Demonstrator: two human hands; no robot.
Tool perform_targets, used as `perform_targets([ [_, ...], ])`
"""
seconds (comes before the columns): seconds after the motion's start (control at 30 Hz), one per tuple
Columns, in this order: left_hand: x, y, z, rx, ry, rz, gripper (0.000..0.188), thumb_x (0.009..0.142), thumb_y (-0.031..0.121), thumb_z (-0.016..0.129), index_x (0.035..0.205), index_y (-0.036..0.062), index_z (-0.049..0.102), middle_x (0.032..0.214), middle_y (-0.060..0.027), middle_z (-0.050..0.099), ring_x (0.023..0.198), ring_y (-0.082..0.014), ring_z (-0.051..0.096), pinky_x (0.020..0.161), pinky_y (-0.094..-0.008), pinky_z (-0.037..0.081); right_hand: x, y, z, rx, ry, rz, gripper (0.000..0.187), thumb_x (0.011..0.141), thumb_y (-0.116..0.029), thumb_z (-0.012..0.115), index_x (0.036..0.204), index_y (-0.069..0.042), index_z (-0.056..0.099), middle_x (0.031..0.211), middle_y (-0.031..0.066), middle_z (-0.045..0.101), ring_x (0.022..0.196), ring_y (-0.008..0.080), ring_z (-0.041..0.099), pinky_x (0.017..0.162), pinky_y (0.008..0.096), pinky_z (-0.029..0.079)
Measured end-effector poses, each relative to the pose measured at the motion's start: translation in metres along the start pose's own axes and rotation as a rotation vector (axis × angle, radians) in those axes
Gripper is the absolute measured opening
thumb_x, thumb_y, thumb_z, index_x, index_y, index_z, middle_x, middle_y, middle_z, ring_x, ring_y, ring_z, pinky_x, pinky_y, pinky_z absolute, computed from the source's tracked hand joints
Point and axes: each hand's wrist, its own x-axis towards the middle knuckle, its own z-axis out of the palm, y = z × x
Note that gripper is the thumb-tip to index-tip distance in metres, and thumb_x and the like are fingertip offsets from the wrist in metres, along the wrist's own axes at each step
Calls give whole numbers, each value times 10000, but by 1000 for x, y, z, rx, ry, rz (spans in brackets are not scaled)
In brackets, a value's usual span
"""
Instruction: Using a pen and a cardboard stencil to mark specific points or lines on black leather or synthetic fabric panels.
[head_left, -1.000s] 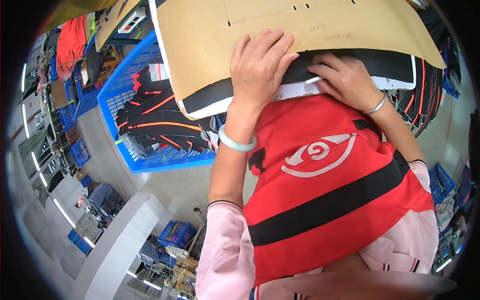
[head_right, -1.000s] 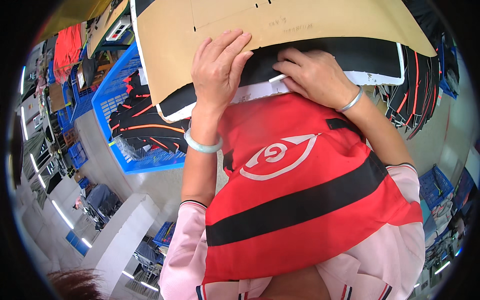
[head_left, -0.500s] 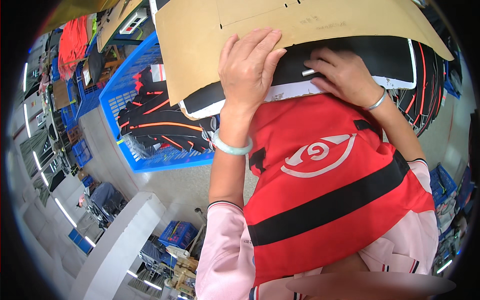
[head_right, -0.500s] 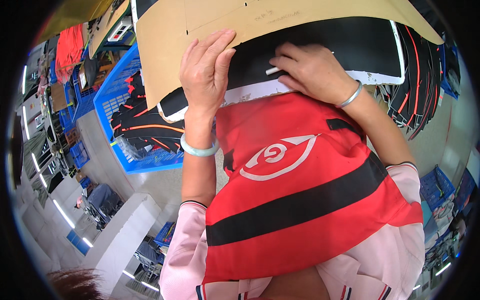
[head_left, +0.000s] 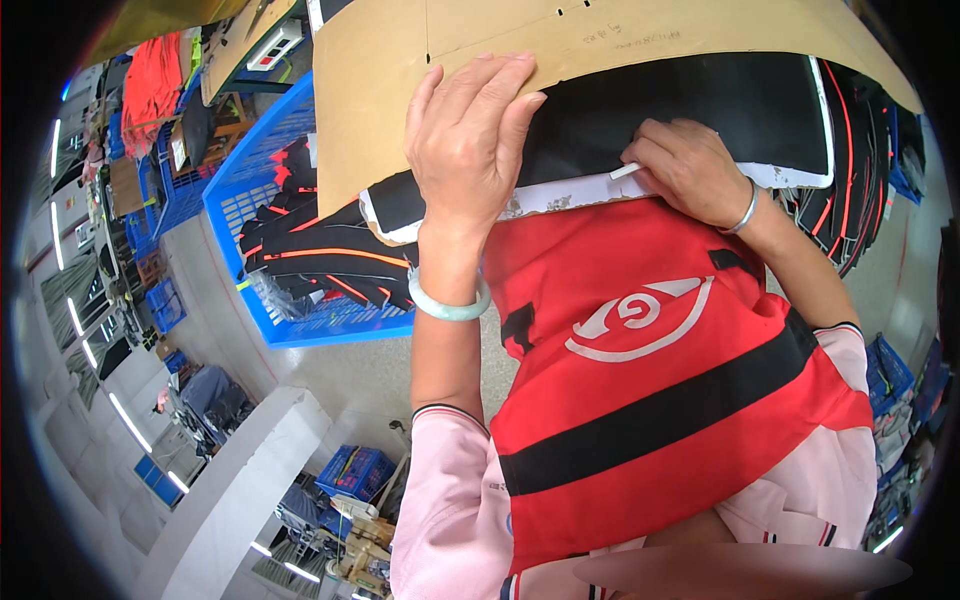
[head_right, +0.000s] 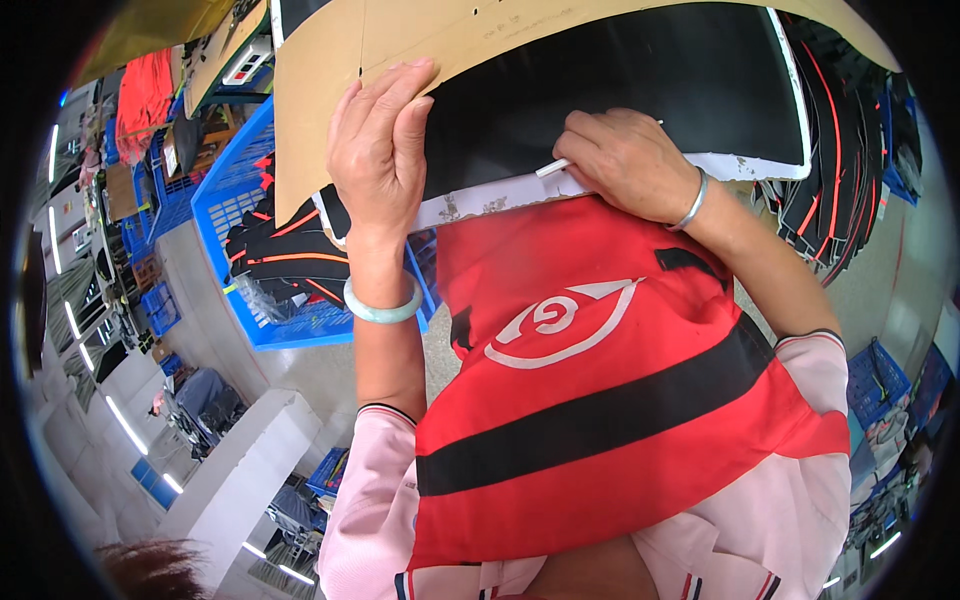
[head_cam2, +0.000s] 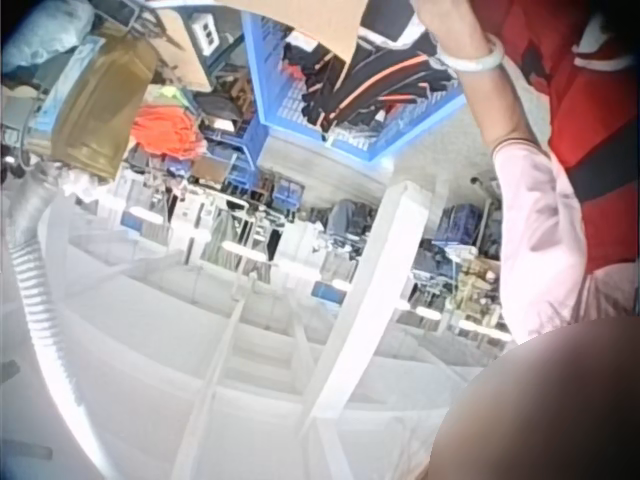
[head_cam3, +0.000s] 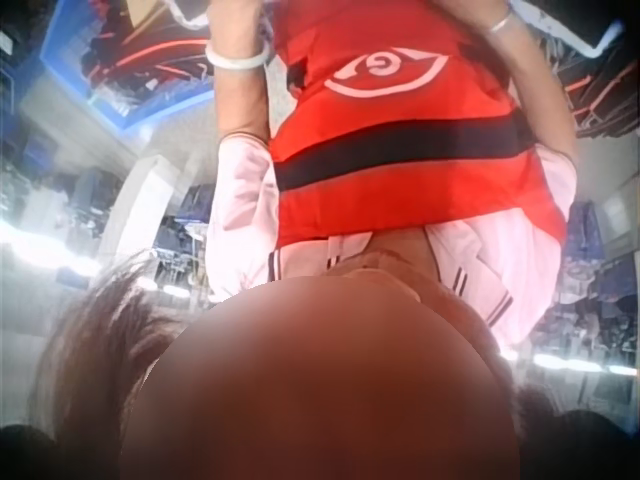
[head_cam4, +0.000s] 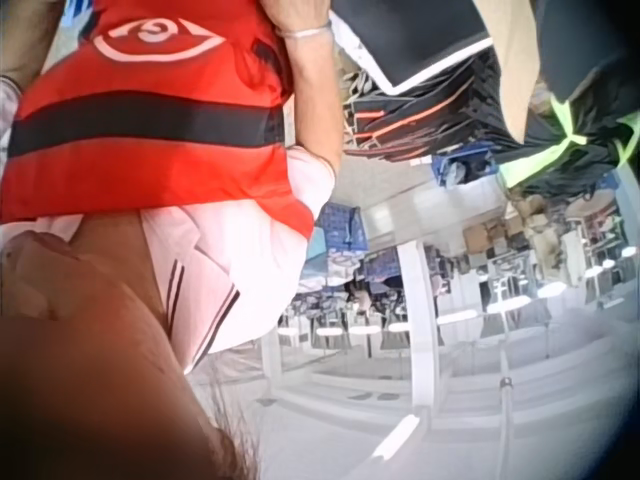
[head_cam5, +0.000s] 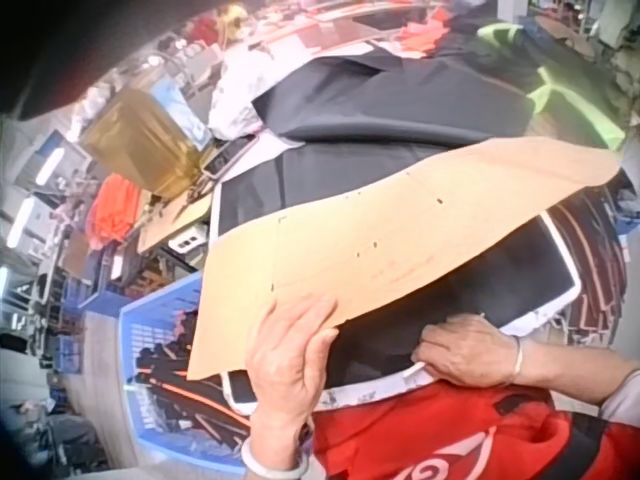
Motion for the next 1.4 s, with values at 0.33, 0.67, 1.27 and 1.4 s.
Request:
perform_targets([
  [0.33,-2,3,1,-23,10,-33,226,975,288,664,1100,127,762,1044,-50,751,1013,-260,707,1006,-467,484,4,4,-6,145,-138,118,163,856,-147,706,875,-55,572,841,111,584,769,327,625,660,426,497],
  [0.67,-6,3,3,-26,-14,-50,218,999,262,645,1103,114,768,1035,-74,760,1004,-268,709,1008,-477,493,18,2,-17,193,-264,182,265,814,-176,766,982,-49,604,904,109,647,822,342,653,683,435,510],
  [1.27,-11,2,10,-39,-22,-59,202,982,265,661,1097,135,765,1053,-41,759,1000,-246,707,988,-465,502,20,-3,-14,183,-252,267,276,793,-165,773,982,-46,610,907,122,660,810,352,663,692,441,522],
  [1.4,-12,2,10,-32,-32,-56,201,980,260,662,1100,135,764,1054,-40,758,1018,-247,709,988,-467,503,19,-3,-11,174,-227,250,251,810,-160,758,982,-51,612,903,119,660,807,351,662,687,441,521],
])
